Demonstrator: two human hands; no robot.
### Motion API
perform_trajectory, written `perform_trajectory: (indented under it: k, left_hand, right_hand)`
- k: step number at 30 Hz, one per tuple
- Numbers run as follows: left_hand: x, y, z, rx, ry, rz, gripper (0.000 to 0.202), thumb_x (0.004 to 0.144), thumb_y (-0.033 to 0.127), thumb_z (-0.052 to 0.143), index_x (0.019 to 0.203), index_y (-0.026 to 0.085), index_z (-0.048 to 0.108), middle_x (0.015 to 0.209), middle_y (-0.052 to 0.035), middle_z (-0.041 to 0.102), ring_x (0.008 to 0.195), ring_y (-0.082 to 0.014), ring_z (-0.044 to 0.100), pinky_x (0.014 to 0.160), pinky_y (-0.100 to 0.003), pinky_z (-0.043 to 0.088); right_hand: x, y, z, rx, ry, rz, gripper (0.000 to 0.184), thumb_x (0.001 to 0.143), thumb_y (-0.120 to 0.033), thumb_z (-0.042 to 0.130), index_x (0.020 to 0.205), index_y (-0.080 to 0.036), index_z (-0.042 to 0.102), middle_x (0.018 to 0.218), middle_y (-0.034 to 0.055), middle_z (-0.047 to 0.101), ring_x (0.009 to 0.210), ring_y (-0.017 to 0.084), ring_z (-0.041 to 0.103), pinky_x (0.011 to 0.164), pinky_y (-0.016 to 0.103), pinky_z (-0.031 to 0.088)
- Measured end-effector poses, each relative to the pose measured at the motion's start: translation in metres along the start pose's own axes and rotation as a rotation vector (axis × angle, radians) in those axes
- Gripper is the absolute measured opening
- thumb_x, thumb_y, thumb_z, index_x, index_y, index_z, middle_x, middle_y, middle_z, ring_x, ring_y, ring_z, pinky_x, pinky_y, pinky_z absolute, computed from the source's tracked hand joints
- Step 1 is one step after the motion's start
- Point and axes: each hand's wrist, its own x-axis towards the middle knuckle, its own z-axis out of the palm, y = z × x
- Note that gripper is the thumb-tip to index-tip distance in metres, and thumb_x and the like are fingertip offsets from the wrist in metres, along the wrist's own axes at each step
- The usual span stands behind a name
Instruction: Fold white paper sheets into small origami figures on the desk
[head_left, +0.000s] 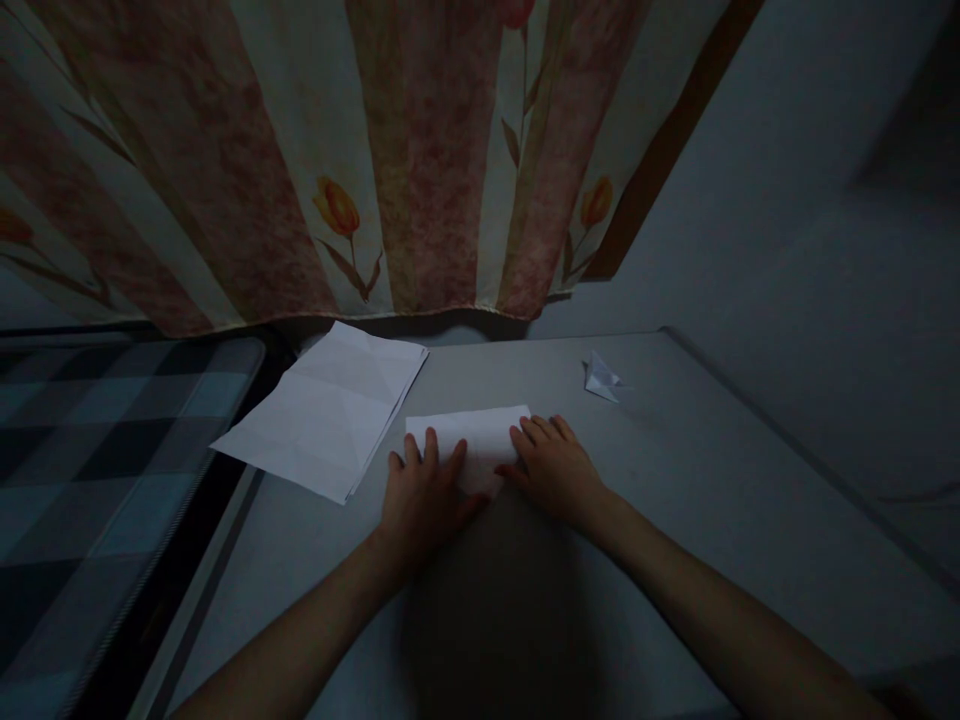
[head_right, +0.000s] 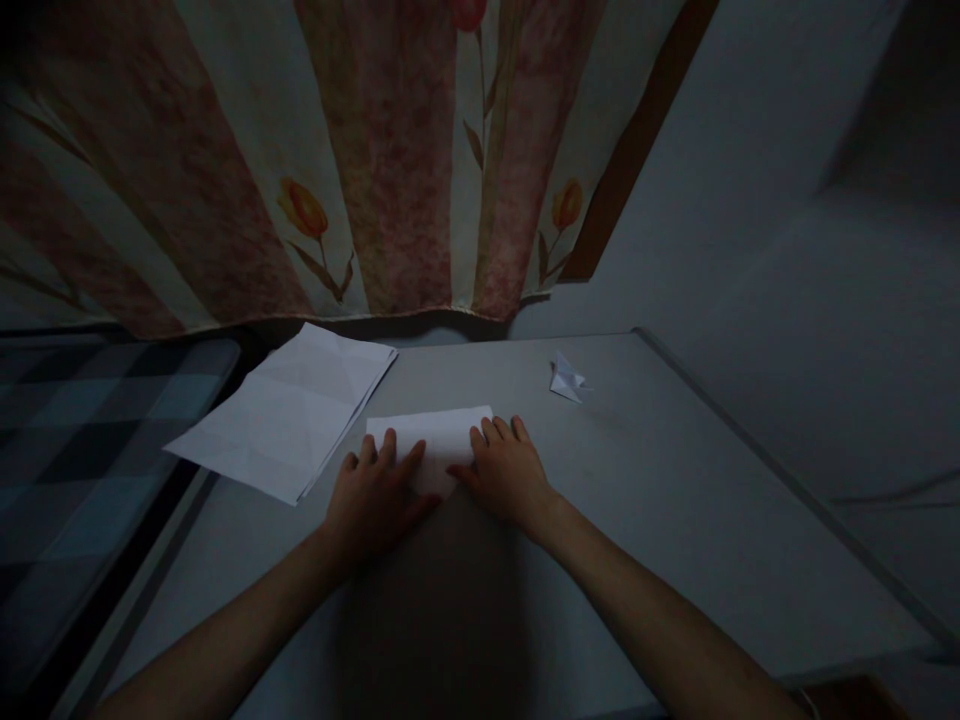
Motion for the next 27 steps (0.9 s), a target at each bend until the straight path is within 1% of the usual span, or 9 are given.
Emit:
perform_trajectory:
  k: [3, 5, 8, 11, 14, 17, 20, 23, 27]
  left_hand:
    - [0.007, -0.008, 0.003, -0.011, 0.008, 0.066, 0.059, 0.081, 0.059, 0.053, 0.13, 0.026, 0.05, 0.134, -0.0171, 0.048, 0.121, -0.042, 0.042, 0.092, -0.061, 0.036]
    - [0.013, -0.015, 0.006, -0.031, 0.02, 0.097, 0.041, 0.087, 0.046, 0.051, 0.124, 0.029, 0.055, 0.131, -0.0115, 0.052, 0.122, -0.0343, 0.045, 0.099, -0.058, 0.033]
    - [0.023, -0.025, 0.013, -0.082, 0.035, 0.106, 0.027, 0.089, 0.03, 0.052, 0.114, 0.032, 0.063, 0.129, -0.0066, 0.056, 0.123, -0.0279, 0.046, 0.104, -0.052, 0.033]
    - [0.028, -0.032, 0.019, -0.134, 0.061, 0.107, 0.025, 0.085, 0.028, 0.058, 0.108, 0.033, 0.068, 0.134, -0.0065, 0.053, 0.128, -0.0291, 0.042, 0.105, -0.053, 0.032]
    - [0.03, -0.036, 0.022, -0.144, 0.077, 0.078, 0.033, 0.083, 0.031, 0.062, 0.116, 0.03, 0.063, 0.142, -0.0098, 0.045, 0.133, -0.0316, 0.036, 0.106, -0.055, 0.031]
    - [0.031, -0.036, 0.021, -0.122, 0.075, 0.037, 0.055, 0.081, 0.034, 0.064, 0.133, 0.024, 0.048, 0.145, -0.0147, 0.038, 0.135, -0.0327, 0.033, 0.107, -0.054, 0.03]
    - [0.031, -0.034, 0.019, -0.086, 0.094, 0.01, 0.068, 0.081, 0.036, 0.064, 0.14, 0.022, 0.036, 0.147, -0.0152, 0.036, 0.136, -0.0333, 0.03, 0.108, -0.056, 0.027]
    - [0.031, -0.032, 0.016, -0.065, 0.121, -0.005, 0.07, 0.082, 0.039, 0.062, 0.142, 0.021, 0.032, 0.144, -0.0138, 0.041, 0.136, -0.0329, 0.031, 0.109, -0.058, 0.024]
    - [0.029, -0.031, 0.013, -0.043, 0.142, -0.01, 0.066, 0.082, 0.04, 0.061, 0.139, 0.019, 0.036, 0.138, -0.0139, 0.048, 0.134, -0.0328, 0.033, 0.11, -0.058, 0.021]
  right_hand:
    - [0.016, 0.008, -0.005, 0.04, 0.008, -0.061, 0.031, 0.092, -0.037, 0.049, 0.103, -0.013, 0.065, 0.121, 0.0165, 0.061, 0.12, 0.03, 0.049, 0.105, 0.051, 0.029]
    - [0.028, 0.014, -0.003, 0.105, -0.008, -0.137, 0.025, 0.09, -0.029, 0.052, 0.106, -0.016, 0.065, 0.128, 0.0136, 0.058, 0.124, 0.029, 0.047, 0.106, 0.05, 0.03]
    - [0.044, 0.021, 0.005, 0.211, -0.019, -0.169, 0.043, 0.086, -0.022, 0.056, 0.128, -0.014, 0.052, 0.139, 0.0151, 0.048, 0.131, 0.027, 0.04, 0.108, 0.048, 0.029]
    - [0.053, 0.023, 0.013, 0.314, -0.035, -0.168, 0.056, 0.085, -0.019, 0.056, 0.138, -0.015, 0.041, 0.141, 0.0143, 0.046, 0.131, 0.026, 0.041, 0.109, 0.048, 0.028]
    - [0.055, 0.022, 0.015, 0.373, -0.037, -0.203, 0.056, 0.083, -0.016, 0.056, 0.138, -0.016, 0.041, 0.138, 0.0139, 0.049, 0.127, 0.025, 0.045, 0.11, 0.049, 0.027]
    - [0.056, 0.02, 0.012, 0.39, 0.004, -0.228, 0.056, 0.082, -0.014, 0.057, 0.136, -0.017, 0.044, 0.132, 0.0136, 0.053, 0.121, 0.025, 0.048, 0.107, 0.049, 0.029]
    - [0.056, 0.018, 0.009, 0.363, 0.064, -0.247, 0.055, 0.08, -0.012, 0.058, 0.134, -0.017, 0.045, 0.124, 0.0125, 0.057, 0.116, 0.025, 0.049, 0.106, 0.048, 0.031]
    - [0.054, 0.016, 0.009, 0.297, 0.113, -0.271, 0.052, 0.08, -0.011, 0.057, 0.131, -0.017, 0.048, 0.118, 0.0116, 0.058, 0.112, 0.024, 0.05, 0.105, 0.046, 0.032]
    - [0.051, 0.015, 0.01, 0.234, 0.138, -0.276, 0.047, 0.081, -0.013, 0.058, 0.128, -0.015, 0.051, 0.116, 0.0126, 0.057, 0.108, 0.025, 0.05, 0.103, 0.044, 0.034]
